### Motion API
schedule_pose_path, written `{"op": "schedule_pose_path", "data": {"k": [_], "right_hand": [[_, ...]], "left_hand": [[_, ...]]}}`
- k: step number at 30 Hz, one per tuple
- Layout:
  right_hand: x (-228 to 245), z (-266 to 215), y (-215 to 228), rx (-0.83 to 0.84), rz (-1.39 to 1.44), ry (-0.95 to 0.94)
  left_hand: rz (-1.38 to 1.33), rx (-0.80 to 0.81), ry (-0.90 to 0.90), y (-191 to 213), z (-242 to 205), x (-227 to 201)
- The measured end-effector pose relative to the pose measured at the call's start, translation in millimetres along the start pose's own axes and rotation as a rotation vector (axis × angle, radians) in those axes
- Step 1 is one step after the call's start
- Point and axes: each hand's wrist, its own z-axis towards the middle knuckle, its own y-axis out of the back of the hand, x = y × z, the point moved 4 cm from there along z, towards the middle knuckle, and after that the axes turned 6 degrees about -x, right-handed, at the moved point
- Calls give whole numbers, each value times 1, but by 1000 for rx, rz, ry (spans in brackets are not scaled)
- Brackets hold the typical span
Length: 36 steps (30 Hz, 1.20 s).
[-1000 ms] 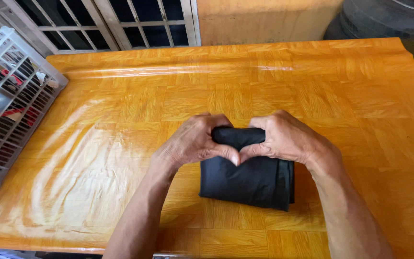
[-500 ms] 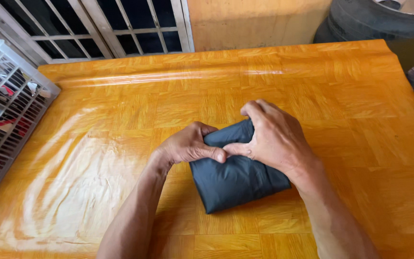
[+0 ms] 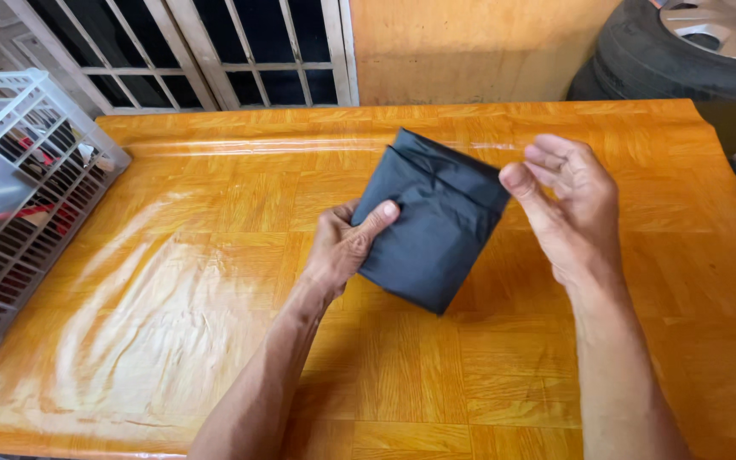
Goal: The person folds a black soft-goods item on a wooden-topped table and places it into a small red and white pouch.
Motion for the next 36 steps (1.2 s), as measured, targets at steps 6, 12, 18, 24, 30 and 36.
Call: {"op": "schedule_pose_path", "data": {"k": [6, 12, 18, 24, 30, 36], "right_hand": [[-39, -32, -63, -166, 229, -291], [-63, -22, -55, -240, 388, -324], [-57, -26, -53, -61, 346, -261], [-61, -24, -48, -99, 183, -392], [-33, -21, -33, -155, -171, -99], [20, -61, -79, 141, -89, -309]], "left_hand": [[60, -181, -112, -4, 4, 44], [57, 178, -121, -18, -32, -15], [27, 347, -162, -15, -35, -25], [114, 300, -352, -15, -36, -11], [194, 200, -460, -20, -44, -16], [772, -353, -1067, -25, -63, -30]]}}
